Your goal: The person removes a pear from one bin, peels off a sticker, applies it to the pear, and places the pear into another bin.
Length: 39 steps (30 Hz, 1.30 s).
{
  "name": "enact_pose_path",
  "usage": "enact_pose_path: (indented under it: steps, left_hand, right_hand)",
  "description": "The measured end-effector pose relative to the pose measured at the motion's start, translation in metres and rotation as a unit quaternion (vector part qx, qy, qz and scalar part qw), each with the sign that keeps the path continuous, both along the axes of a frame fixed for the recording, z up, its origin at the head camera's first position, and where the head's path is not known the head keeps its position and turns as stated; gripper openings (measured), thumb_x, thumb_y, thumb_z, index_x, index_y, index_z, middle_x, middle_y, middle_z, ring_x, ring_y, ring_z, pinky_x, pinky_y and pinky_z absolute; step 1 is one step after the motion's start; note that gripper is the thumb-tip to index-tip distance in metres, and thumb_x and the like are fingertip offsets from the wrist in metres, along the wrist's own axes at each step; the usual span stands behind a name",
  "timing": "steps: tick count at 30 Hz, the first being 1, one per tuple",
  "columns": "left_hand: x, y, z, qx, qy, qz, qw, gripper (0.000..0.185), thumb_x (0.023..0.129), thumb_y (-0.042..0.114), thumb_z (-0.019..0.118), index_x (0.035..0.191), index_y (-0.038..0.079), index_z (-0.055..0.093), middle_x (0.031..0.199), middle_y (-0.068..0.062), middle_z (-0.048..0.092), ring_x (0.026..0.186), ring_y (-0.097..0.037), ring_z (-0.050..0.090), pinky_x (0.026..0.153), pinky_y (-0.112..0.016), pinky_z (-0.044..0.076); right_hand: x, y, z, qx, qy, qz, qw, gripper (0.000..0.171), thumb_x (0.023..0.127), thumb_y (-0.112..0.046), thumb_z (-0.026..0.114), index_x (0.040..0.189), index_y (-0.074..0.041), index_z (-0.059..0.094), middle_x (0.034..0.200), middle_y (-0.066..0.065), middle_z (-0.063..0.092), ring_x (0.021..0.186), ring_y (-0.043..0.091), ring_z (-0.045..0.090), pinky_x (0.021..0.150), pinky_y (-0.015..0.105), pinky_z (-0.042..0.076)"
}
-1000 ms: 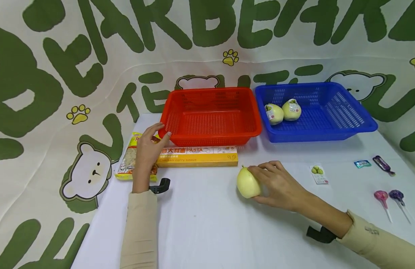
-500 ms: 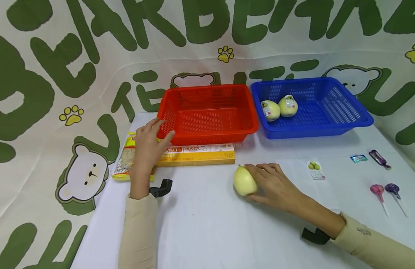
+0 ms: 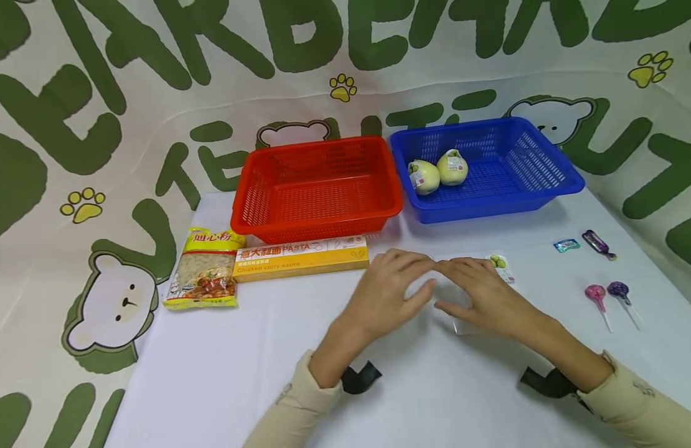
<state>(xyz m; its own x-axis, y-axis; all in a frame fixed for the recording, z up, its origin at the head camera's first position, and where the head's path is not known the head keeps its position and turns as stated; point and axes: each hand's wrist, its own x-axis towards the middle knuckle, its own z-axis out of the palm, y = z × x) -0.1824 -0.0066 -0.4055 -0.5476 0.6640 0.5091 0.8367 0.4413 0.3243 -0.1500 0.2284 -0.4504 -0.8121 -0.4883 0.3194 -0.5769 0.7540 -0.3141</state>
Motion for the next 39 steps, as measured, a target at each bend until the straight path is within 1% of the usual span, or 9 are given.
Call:
enact_pose_path:
  steps: [8,12,16,20,25,29,32,36,39]
  left_hand:
    - [0.010,0.070,-0.050,-0.158,0.026,0.020,0.9869,0.031,0.099,0.033,0.059,0.126,0.023,0.070,0.126,0.006,0.065,0.109,-0.015,0.060,0.091,-0.027,0.048]
    - [0.008,0.090,-0.067,-0.182,0.031,0.048,0.9817,0.035,0.098,0.036,0.059,0.129,0.023,0.068,0.129,0.006,0.063,0.113,-0.015,0.059,0.095,-0.029,0.048]
    - [0.005,0.107,-0.080,-0.201,0.010,0.078,0.9764,0.039,0.100,0.039,0.057,0.134,0.022,0.064,0.136,0.004,0.059,0.122,-0.017,0.055,0.102,-0.031,0.044]
    - [0.003,0.118,-0.091,-0.244,-0.011,0.102,0.9643,0.045,0.099,0.046,0.056,0.138,0.024,0.061,0.141,0.007,0.056,0.128,-0.016,0.050,0.103,-0.031,0.043]
    - [0.001,0.123,-0.094,-0.291,-0.027,0.116,0.9493,0.054,0.097,0.057,0.055,0.143,0.029,0.056,0.144,0.015,0.050,0.129,-0.012,0.043,0.103,-0.031,0.039]
    - [-0.001,0.125,-0.092,-0.298,-0.029,0.115,0.9472,0.057,0.096,0.061,0.054,0.144,0.030,0.054,0.146,0.017,0.047,0.129,-0.010,0.041,0.104,-0.031,0.038]
    - [-0.002,0.128,-0.091,-0.296,-0.028,0.111,0.9482,0.058,0.096,0.061,0.053,0.145,0.030,0.054,0.145,0.017,0.047,0.129,-0.010,0.042,0.104,-0.031,0.038]
    - [-0.001,0.133,-0.092,-0.288,-0.025,0.102,0.9517,0.057,0.096,0.062,0.054,0.143,0.029,0.056,0.144,0.017,0.049,0.128,-0.010,0.043,0.104,-0.030,0.038]
    - [-0.003,0.134,-0.090,-0.241,-0.054,0.078,0.9658,0.056,0.094,0.054,0.063,0.139,0.022,0.059,0.140,0.010,0.052,0.125,-0.012,0.046,0.104,-0.026,0.039]
  right_hand:
    - [-0.015,0.051,-0.015,0.001,0.020,-0.050,0.999,0.042,0.081,-0.008,0.082,0.120,-0.001,0.068,0.121,0.017,0.065,0.116,0.038,0.056,0.090,0.057,0.039]
    - [-0.024,0.070,-0.025,0.004,0.021,-0.074,0.997,0.034,0.081,-0.005,0.080,0.114,0.000,0.071,0.118,0.020,0.066,0.114,0.041,0.057,0.086,0.059,0.040]
    - [-0.030,0.086,-0.034,0.015,0.010,-0.090,0.996,0.034,0.082,-0.006,0.080,0.114,0.001,0.071,0.117,0.022,0.066,0.113,0.043,0.057,0.081,0.058,0.041]
    - [-0.035,0.095,-0.041,0.017,-0.003,-0.099,0.995,0.033,0.084,-0.006,0.078,0.114,0.003,0.070,0.115,0.023,0.065,0.111,0.044,0.057,0.081,0.058,0.042]
    - [-0.044,0.101,-0.042,-0.003,-0.014,-0.096,0.995,0.021,0.085,-0.004,0.076,0.105,0.002,0.073,0.109,0.021,0.066,0.105,0.043,0.059,0.078,0.060,0.043]
    - [-0.049,0.106,-0.035,-0.032,-0.034,-0.087,0.995,0.010,0.084,0.000,0.076,0.091,-0.006,0.073,0.103,0.013,0.066,0.103,0.038,0.059,0.077,0.054,0.041]
    - [-0.048,0.113,-0.024,-0.064,-0.031,-0.089,0.994,0.014,0.082,0.004,0.077,0.085,-0.009,0.071,0.101,0.009,0.065,0.101,0.033,0.060,0.080,0.046,0.039]
    - [-0.036,0.121,0.003,-0.107,-0.029,-0.129,0.985,0.012,0.084,0.001,0.078,0.087,-0.009,0.072,0.102,0.005,0.066,0.101,0.026,0.060,0.084,0.027,0.040]
    - [-0.025,0.120,0.024,-0.127,-0.066,-0.164,0.976,0.008,0.088,-0.009,0.077,0.092,-0.013,0.072,0.107,0.000,0.066,0.101,0.016,0.056,0.082,0.019,0.039]
